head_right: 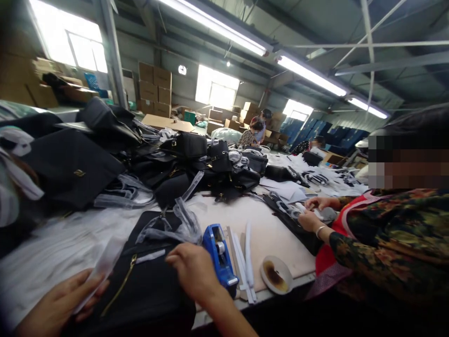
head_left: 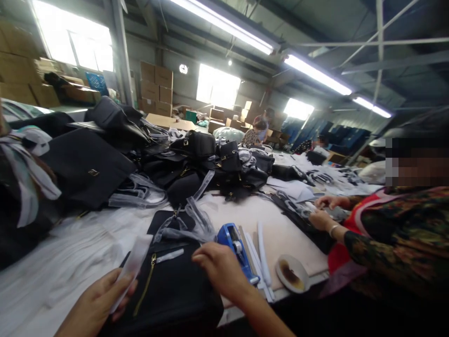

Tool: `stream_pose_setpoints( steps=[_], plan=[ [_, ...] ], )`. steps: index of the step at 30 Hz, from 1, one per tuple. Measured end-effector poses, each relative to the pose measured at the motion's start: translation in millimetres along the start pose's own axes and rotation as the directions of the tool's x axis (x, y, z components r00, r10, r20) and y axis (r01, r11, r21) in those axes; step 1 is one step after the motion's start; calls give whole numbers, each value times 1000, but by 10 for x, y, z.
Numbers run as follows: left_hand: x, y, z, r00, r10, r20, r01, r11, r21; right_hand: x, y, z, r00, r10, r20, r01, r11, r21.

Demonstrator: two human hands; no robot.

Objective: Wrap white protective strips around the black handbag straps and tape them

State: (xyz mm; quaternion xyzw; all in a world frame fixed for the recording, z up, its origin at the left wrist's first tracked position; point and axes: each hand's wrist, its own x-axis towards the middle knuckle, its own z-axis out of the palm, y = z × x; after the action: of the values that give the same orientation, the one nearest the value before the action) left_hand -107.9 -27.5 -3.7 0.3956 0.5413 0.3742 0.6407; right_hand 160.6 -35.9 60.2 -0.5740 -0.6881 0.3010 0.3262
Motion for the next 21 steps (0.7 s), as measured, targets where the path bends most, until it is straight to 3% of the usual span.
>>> stream_pose_setpoints(
  steps=[2,4,6,9,15,21],
  plan=[
    [22,-26,-34,999,-11,37,11,1000,15,-248,303,-465,965,177,-195,-215,957,-195],
    [33,-37,-38,999,0,51,-2,1000,24,-477,647,-764,890,300,-345,-413,851,-325],
    [31,-38,-24,999,7,54,-8,1000,17,-657,956,-866,871,400,-285,-474,836,-276],
    [5,-28,-8,998,0,63,-1,1000,16,-793,1239,-783,881,448,-152,-468,871,-149],
    [-61,1,-10,999,26,45,-29,998,62,-751,1306,-663,879,447,-168,-458,888,-34],
    [-76,35,12,998,34,43,-36,998,49,-833,999,-748,897,382,-224,-387,922,23]
  ],
)
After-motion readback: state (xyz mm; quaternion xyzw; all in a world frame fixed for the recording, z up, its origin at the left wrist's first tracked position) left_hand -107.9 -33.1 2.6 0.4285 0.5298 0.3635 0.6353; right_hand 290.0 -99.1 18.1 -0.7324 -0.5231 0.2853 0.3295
